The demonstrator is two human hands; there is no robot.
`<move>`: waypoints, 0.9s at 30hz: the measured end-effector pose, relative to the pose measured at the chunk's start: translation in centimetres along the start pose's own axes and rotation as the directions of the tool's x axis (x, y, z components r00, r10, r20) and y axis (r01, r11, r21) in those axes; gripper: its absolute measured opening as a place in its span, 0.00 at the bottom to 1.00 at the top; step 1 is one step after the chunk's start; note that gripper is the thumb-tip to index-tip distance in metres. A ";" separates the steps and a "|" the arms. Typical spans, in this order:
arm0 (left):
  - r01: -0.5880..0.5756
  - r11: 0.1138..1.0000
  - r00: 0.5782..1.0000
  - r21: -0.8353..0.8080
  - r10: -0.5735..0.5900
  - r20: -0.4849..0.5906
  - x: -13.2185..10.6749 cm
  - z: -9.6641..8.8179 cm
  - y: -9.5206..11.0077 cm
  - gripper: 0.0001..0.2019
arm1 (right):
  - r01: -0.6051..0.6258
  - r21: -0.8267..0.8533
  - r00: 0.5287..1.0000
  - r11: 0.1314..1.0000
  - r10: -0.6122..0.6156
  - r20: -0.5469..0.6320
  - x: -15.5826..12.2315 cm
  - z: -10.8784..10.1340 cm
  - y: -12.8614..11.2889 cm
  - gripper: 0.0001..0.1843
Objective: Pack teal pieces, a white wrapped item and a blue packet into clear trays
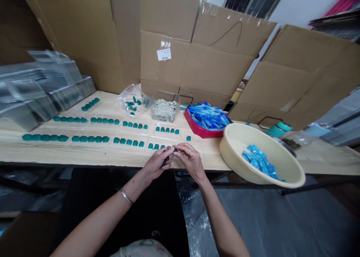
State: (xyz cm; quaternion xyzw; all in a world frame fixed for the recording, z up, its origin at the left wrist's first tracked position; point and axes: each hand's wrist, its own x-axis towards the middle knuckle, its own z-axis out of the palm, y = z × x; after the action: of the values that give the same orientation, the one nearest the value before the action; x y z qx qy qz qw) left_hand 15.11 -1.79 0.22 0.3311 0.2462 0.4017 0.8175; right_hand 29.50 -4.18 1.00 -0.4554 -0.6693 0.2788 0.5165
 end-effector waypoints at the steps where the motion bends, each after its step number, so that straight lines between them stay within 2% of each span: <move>1: 0.000 1.000 1.000 0.004 0.000 0.005 0.0 0.1 0.0 0.14 | 0.023 -0.040 1.000 0.999 -0.023 -0.005 -0.1 -0.3 -0.2 0.10; 4: 0.007 1.000 1.000 0.005 -0.007 0.007 -0.1 0.1 0.1 0.14 | 0.027 -0.157 0.995 0.987 -0.042 -0.093 0.3 -2.0 0.1 0.09; 7: 0.035 0.999 0.999 -0.012 -0.035 -0.001 -0.1 -0.2 0.2 0.16 | -0.005 -0.315 0.978 0.949 -0.061 -0.199 1.4 -4.5 1.7 0.10; 11: 0.075 0.996 0.997 -0.041 -0.075 -0.002 -0.2 -0.5 0.1 0.14 | -0.023 -0.470 0.991 0.882 -0.044 -0.129 3.1 -7.0 5.0 0.11; 14: 0.093 0.995 0.996 -0.031 -0.093 -0.009 -0.3 -0.5 -0.2 0.13 | -0.023 -0.537 0.997 0.844 -0.022 -0.078 3.7 -7.1 7.1 0.12; 17: 0.099 0.995 0.995 -0.020 -0.099 -0.010 -0.3 -0.6 -0.3 0.13 | 0.000 -0.575 0.998 0.818 -0.039 -0.056 3.7 -6.7 7.9 0.10; 21: 0.111 0.993 0.994 -0.048 -0.111 -0.002 -0.3 -0.8 -0.3 0.14 | 0.082 -0.653 0.996 0.753 -0.077 0.036 3.4 -6.3 7.3 0.09; 25: 0.151 0.976 0.988 -0.157 -0.152 0.006 -0.1 -0.8 0.0 0.15 | 0.126 -0.743 0.991 0.658 -0.047 0.126 3.3 -5.9 6.5 0.12; 27: 0.161 0.963 0.986 -0.215 -0.165 0.003 0.1 -0.6 0.1 0.15 | 0.139 -0.757 0.988 0.639 -0.039 0.149 3.3 -5.9 6.5 0.13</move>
State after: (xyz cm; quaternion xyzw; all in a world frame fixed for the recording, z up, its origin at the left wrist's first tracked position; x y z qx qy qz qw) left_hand 14.71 -1.41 -0.12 0.2164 0.2339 0.3598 0.8769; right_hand 37.03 0.99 -1.23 -0.5800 -0.7753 -0.0291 0.2483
